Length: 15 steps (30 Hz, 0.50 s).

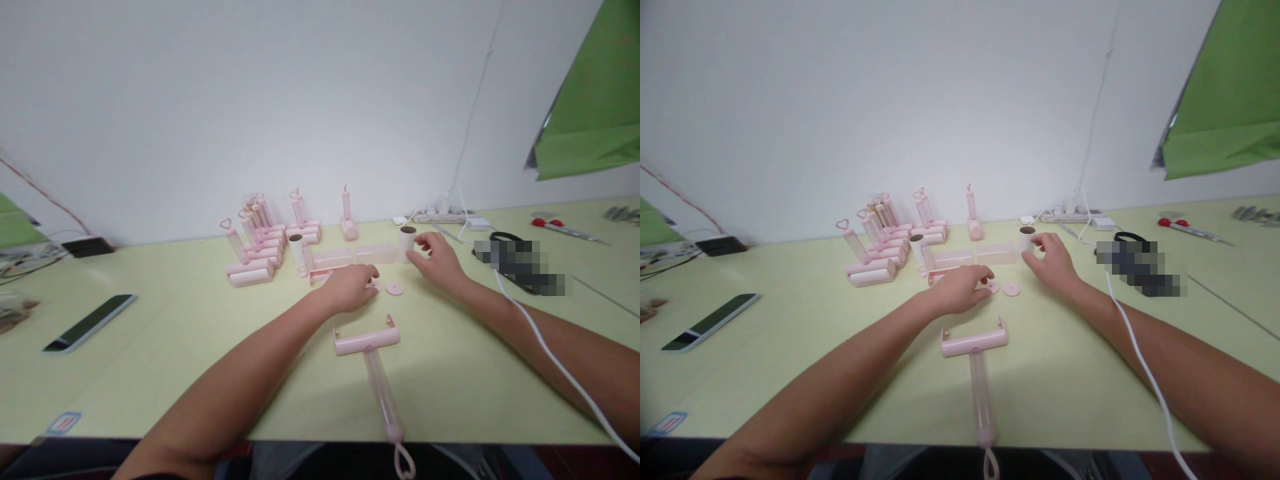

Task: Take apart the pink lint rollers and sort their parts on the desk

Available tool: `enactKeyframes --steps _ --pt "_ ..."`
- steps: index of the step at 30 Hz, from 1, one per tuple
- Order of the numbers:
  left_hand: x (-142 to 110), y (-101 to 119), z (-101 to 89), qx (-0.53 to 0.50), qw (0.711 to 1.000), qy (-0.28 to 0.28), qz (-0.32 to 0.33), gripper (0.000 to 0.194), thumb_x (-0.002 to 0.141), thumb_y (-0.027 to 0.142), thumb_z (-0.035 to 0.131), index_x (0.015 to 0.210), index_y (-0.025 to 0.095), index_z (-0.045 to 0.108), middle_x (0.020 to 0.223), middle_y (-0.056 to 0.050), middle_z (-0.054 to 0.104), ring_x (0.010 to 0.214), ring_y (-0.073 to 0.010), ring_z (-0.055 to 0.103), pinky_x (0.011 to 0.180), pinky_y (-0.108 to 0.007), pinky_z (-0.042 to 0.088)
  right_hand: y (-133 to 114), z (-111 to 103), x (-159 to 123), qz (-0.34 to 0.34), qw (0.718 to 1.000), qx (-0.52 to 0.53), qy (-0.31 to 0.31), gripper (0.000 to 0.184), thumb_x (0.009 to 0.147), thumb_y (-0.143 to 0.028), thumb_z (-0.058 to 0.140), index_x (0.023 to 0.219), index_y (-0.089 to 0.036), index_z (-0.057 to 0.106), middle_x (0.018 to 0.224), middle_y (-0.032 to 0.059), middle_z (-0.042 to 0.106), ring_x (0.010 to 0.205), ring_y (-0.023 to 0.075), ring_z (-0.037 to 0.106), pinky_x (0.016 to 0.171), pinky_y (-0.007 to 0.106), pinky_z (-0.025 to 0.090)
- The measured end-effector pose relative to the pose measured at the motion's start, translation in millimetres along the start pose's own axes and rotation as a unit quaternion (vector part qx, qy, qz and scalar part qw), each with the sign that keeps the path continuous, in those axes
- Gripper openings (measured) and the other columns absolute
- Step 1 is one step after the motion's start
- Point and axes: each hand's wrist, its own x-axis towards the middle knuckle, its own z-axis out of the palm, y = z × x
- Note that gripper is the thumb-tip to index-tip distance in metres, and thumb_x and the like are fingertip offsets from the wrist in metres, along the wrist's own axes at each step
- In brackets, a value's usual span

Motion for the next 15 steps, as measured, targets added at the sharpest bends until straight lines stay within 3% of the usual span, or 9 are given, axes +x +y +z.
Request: enactKeyframes --steps 3,6,11,15 --pt "-30.4 13.6 -11.9 -0.018 0.997 -0.067 0.032 0.044 0.085 0.052 0.053 0.110 0.017 0.066 0.100 -0.011 0.070 0.087 -0.0245 0.064 0.070 -0.031 0.044 -30.1 -17.9 -27.0 -0.124 0.972 0.011 -0.199 0.026 0.090 -0.038 0.053 0.102 -0.019 0.065 0.102 0.0092 0.068 0.092 0.0234 0.062 0.083 0.037 0.049" --pt "-57.9 23.9 -17.7 -0.023 0.990 -0.119 0.075 0.043 0.084 0.056 0.054 0.095 0.017 0.068 0.091 -0.009 0.069 0.078 -0.0214 0.061 0.065 -0.029 0.040 -51.3 -24.2 -56.2 -0.184 0.943 -0.025 -0.277 0.042 0.094 -0.042 0.049 0.126 -0.016 0.059 0.127 0.0140 0.063 0.116 0.0293 0.057 0.100 0.045 0.044" --pt "-73.5 23.5 -11.9 -0.081 0.986 -0.134 0.055 0.039 0.090 0.052 0.048 0.085 0.017 0.064 0.076 -0.003 0.063 0.063 -0.0140 0.052 0.056 -0.025 0.032 -53.9 -10.8 -74.2 -0.169 0.931 -0.065 -0.318 0.055 0.099 -0.043 0.036 0.140 -0.010 0.048 0.144 0.0194 0.049 0.135 0.0341 0.043 0.110 0.054 0.036" --pt "-70.1 12.7 -8.3 -0.129 0.982 -0.127 0.061 0.037 0.092 0.049 0.046 0.079 0.016 0.057 0.073 -0.001 0.059 0.062 -0.0121 0.048 0.056 -0.024 0.030 -55.5 -9.7 -66.9 -0.141 0.947 -0.040 -0.286 0.054 0.099 -0.044 0.036 0.139 -0.011 0.049 0.146 0.0186 0.046 0.138 0.0327 0.040 0.111 0.053 0.034"
